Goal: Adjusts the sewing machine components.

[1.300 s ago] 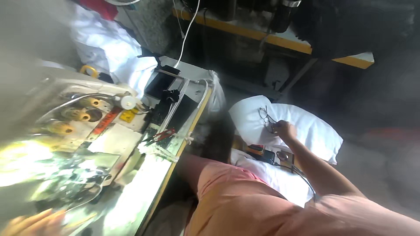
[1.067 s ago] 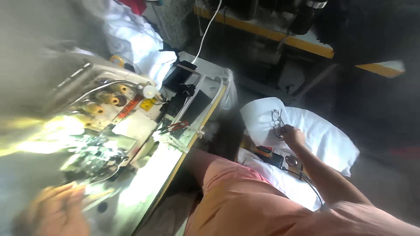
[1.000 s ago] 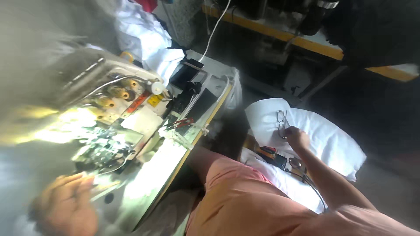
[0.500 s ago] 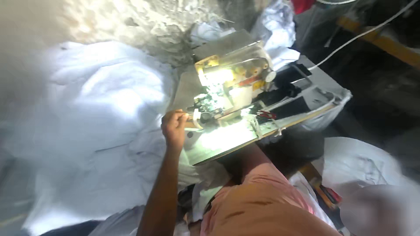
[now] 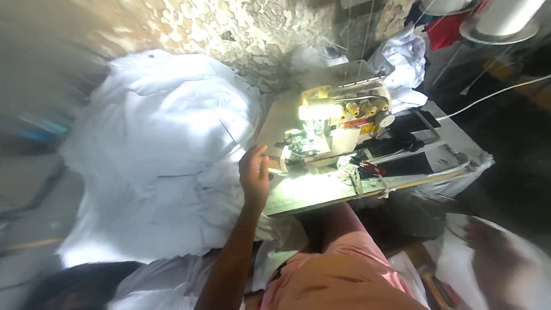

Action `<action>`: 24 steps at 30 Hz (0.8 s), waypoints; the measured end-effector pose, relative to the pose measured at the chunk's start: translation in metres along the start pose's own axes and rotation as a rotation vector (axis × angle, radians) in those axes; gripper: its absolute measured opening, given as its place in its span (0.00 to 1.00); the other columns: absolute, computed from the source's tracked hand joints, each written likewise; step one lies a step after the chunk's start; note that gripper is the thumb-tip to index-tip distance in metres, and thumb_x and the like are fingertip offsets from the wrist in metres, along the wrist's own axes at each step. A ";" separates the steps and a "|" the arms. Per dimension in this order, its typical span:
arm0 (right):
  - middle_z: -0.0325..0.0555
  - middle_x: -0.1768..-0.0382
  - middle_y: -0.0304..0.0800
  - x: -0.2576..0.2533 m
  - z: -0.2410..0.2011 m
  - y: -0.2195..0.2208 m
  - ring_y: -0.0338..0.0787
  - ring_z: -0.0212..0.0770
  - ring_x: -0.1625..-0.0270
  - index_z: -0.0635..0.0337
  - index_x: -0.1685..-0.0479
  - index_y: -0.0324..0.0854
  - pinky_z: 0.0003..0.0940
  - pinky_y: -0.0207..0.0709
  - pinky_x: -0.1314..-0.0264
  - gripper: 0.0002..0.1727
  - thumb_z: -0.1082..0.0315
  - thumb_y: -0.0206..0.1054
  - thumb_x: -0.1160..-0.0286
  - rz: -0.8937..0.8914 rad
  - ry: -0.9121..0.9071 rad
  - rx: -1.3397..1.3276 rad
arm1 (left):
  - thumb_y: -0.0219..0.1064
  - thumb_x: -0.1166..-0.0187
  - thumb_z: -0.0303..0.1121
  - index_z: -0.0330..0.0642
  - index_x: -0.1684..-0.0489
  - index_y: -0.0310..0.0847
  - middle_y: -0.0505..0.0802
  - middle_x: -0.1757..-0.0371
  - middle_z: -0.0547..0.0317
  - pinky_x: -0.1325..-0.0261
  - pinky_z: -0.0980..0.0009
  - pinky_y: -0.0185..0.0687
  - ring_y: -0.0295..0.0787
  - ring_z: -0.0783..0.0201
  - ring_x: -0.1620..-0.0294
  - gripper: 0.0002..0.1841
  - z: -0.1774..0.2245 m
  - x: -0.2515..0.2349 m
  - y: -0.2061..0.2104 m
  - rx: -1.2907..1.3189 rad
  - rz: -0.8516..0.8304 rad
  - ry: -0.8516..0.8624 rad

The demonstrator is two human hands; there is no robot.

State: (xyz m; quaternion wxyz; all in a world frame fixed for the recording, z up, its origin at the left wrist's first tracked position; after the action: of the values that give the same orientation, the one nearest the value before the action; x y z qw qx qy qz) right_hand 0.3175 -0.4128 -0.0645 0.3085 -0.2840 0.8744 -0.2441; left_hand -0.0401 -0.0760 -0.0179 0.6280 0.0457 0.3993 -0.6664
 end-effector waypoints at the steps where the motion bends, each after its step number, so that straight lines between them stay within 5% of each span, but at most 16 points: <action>1: 0.74 0.55 0.89 -0.009 -0.025 0.013 0.92 0.45 0.58 0.87 0.47 0.82 0.31 0.85 0.49 0.19 0.71 0.60 0.15 -0.030 -0.107 0.015 | 0.57 0.13 0.29 0.28 0.33 0.81 0.84 0.27 0.35 0.19 0.53 0.69 0.77 0.45 0.22 0.18 0.015 0.010 -0.003 0.009 -0.053 0.000; 4: 0.63 0.60 0.94 -0.033 -0.087 0.056 0.95 0.45 0.56 0.74 0.54 0.90 0.31 0.85 0.46 0.14 0.69 0.64 0.18 -0.100 -0.434 -0.033 | 0.62 0.17 0.26 0.30 0.41 0.87 0.90 0.35 0.41 0.25 0.56 0.78 0.85 0.52 0.30 0.14 0.053 0.035 -0.001 0.081 -0.269 0.030; 9: 0.53 0.60 0.96 -0.057 -0.150 0.104 0.95 0.43 0.56 0.62 0.55 0.93 0.29 0.85 0.49 0.11 0.70 0.64 0.19 -0.224 -0.769 -0.155 | 0.60 0.12 0.39 0.37 0.32 0.86 0.92 0.34 0.51 0.32 0.61 0.85 0.90 0.62 0.34 0.19 0.070 0.070 -0.004 0.104 -0.551 -0.052; 12: 0.51 0.60 0.96 -0.066 -0.173 0.111 0.94 0.43 0.55 0.62 0.56 0.93 0.29 0.85 0.49 0.11 0.72 0.64 0.22 -0.254 -0.850 -0.187 | 0.60 0.13 0.35 0.35 0.41 0.90 0.96 0.50 0.51 0.44 0.67 0.88 0.95 0.65 0.51 0.17 0.072 0.079 -0.011 0.107 -0.472 -0.094; 16: 0.50 0.59 0.96 -0.074 -0.189 0.107 0.93 0.40 0.53 0.62 0.55 0.93 0.27 0.83 0.47 0.11 0.71 0.63 0.21 -0.278 -0.865 -0.253 | 0.62 0.14 0.33 0.36 0.49 0.91 0.96 0.60 0.58 0.50 0.77 0.88 0.93 0.76 0.61 0.13 0.077 0.078 -0.021 0.160 -0.362 -0.159; 21: 0.48 0.56 0.94 -0.082 -0.209 0.088 0.90 0.32 0.48 0.64 0.52 0.90 0.22 0.80 0.39 0.10 0.70 0.64 0.17 -0.271 -0.832 -0.377 | 0.59 0.12 0.31 0.35 0.48 0.86 0.95 0.59 0.61 0.57 0.80 0.88 0.91 0.78 0.64 0.12 0.095 0.066 -0.034 0.273 -0.240 -0.099; 24: 0.44 0.53 0.92 -0.082 -0.222 0.077 0.89 0.26 0.46 0.64 0.49 0.87 0.20 0.81 0.39 0.10 0.70 0.62 0.15 -0.270 -0.775 -0.507 | 0.58 0.09 0.37 0.48 0.47 0.84 0.93 0.56 0.73 0.57 0.81 0.89 0.90 0.81 0.61 0.09 0.109 0.054 -0.047 0.361 -0.130 -0.017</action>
State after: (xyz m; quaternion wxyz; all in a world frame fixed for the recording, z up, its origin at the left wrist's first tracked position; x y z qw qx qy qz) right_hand 0.1932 -0.2484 0.0753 0.4984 -0.5312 0.6823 0.0625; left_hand -0.0448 -0.1888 0.0476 0.5687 0.1260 0.2700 -0.7667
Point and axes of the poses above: each hand's wrist, its own x-axis away from the middle knuckle, its own y-axis out of the palm, z = x × y, the point moved 3 cm from there along -x, towards the middle knuckle
